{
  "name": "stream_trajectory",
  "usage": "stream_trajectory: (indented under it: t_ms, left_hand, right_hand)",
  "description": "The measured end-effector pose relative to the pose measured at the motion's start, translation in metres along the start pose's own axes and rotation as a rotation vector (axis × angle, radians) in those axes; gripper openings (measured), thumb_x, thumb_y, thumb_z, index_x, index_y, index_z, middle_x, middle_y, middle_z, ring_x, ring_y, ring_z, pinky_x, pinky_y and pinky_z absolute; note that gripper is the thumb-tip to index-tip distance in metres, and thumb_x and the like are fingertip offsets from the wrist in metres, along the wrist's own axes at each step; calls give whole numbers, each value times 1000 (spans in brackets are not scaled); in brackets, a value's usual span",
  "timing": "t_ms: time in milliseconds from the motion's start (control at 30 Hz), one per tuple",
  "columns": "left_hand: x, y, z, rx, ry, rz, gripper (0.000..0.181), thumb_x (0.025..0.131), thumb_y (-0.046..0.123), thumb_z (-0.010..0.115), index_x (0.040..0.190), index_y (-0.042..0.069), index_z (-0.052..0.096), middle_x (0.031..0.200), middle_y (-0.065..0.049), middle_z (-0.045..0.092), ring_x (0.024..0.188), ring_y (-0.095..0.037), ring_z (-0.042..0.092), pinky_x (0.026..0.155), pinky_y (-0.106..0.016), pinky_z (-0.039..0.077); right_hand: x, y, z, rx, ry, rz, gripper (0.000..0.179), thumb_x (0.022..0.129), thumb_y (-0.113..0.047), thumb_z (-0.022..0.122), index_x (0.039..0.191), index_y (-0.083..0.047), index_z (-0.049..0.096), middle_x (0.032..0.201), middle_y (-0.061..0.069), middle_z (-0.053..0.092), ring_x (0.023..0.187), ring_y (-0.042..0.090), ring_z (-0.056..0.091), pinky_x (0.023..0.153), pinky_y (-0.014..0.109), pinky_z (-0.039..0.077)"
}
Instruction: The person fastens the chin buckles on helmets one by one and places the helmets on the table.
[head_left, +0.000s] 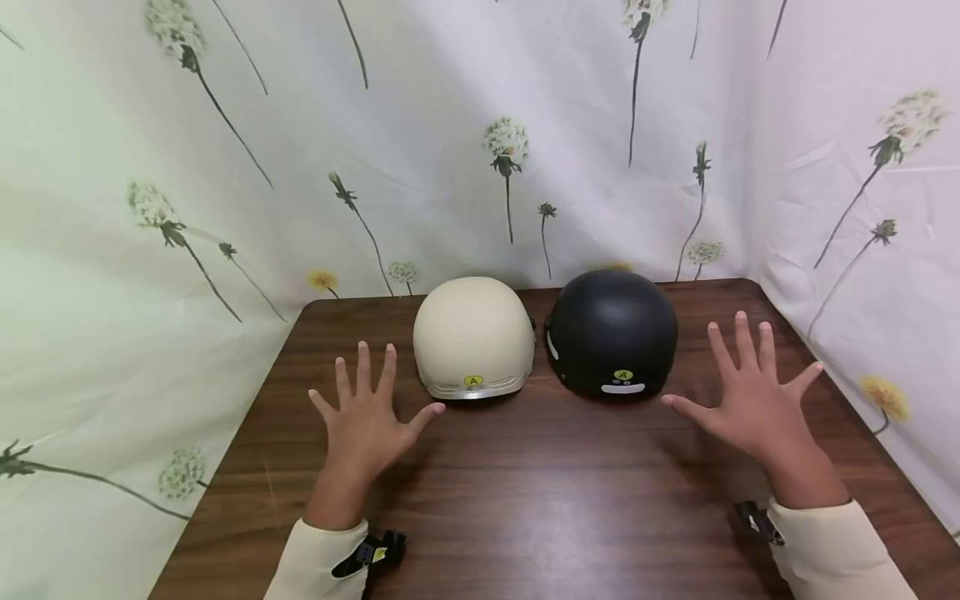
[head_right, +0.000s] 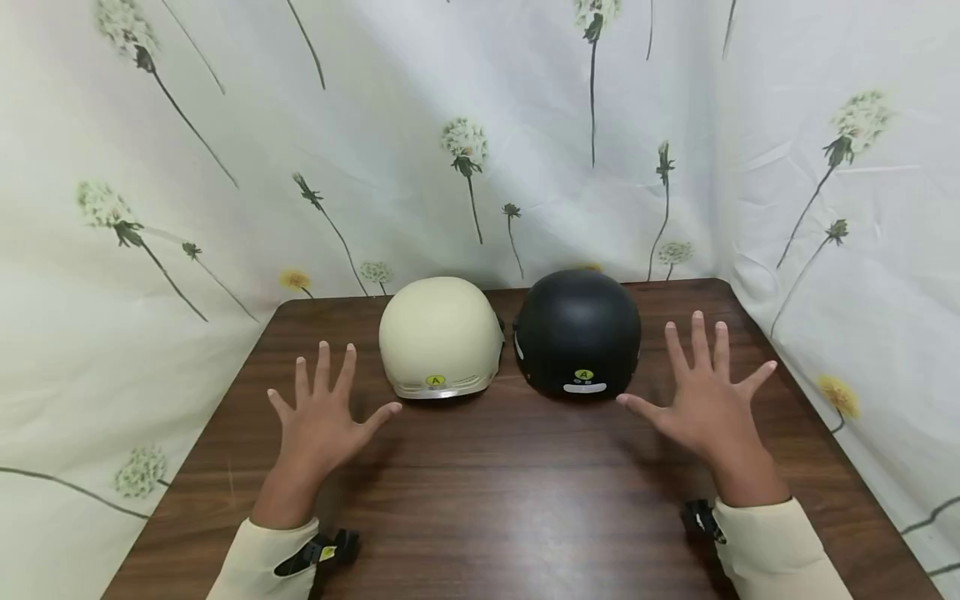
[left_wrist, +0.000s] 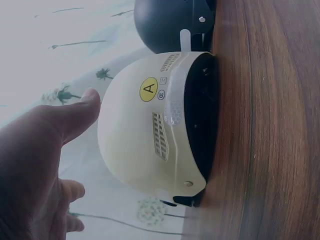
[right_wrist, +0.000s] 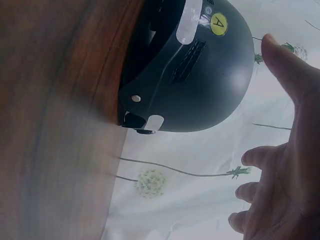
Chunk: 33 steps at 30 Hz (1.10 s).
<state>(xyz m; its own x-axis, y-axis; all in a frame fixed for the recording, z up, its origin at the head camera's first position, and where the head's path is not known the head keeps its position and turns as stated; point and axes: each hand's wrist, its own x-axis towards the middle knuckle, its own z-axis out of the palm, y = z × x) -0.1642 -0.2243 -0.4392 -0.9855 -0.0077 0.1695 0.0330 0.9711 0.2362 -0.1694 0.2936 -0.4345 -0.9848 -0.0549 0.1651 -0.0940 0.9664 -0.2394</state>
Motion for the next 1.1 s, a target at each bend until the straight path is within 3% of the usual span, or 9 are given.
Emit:
stream_trajectory:
  t_ms: [233, 467, 867, 1100]
  left_hand:
    - [7, 2, 1, -61, -45, 4, 119, 92, 88, 58, 178, 24, 7, 185, -20, -7, 168, -57, -5, 116, -94, -2]
    - [24, 9, -2, -155, -57, 14, 117, 95, 83, 60, 177, 27, -2, 185, -17, -11, 169, -54, -2, 120, -91, 2]
    - [54, 11, 5, -434, -2, 80, 115, 96, 62, 75, 178, 27, 2, 184, -19, -6, 167, -56, 9, 120, -83, 30]
    - [68, 20, 8, -531, 9, 75, 117, 94, 64, 76, 178, 29, 1, 185, -17, -6, 169, -52, 8, 123, -79, 29]
  right_hand:
    - [12, 0, -14, 33, -5, -10, 126, 90, -84, 65, 177, -23, -2, 182, 9, -25, 168, 50, -18, 102, 100, -11]
    - [32, -16, -23, 47, 16, -50, 124, 90, -85, 64, 178, -25, 1, 184, 5, -21, 170, 45, -16, 109, 96, -14]
    - [61, -52, -23, 72, 110, -96, 121, 90, -86, 62, 178, -22, 8, 186, 12, -9, 172, 43, -7, 115, 92, -15]
    - [75, -70, -24, 114, 186, -136, 116, 92, -81, 64, 178, -22, 13, 186, 13, -2, 173, 40, -2, 118, 90, -10]
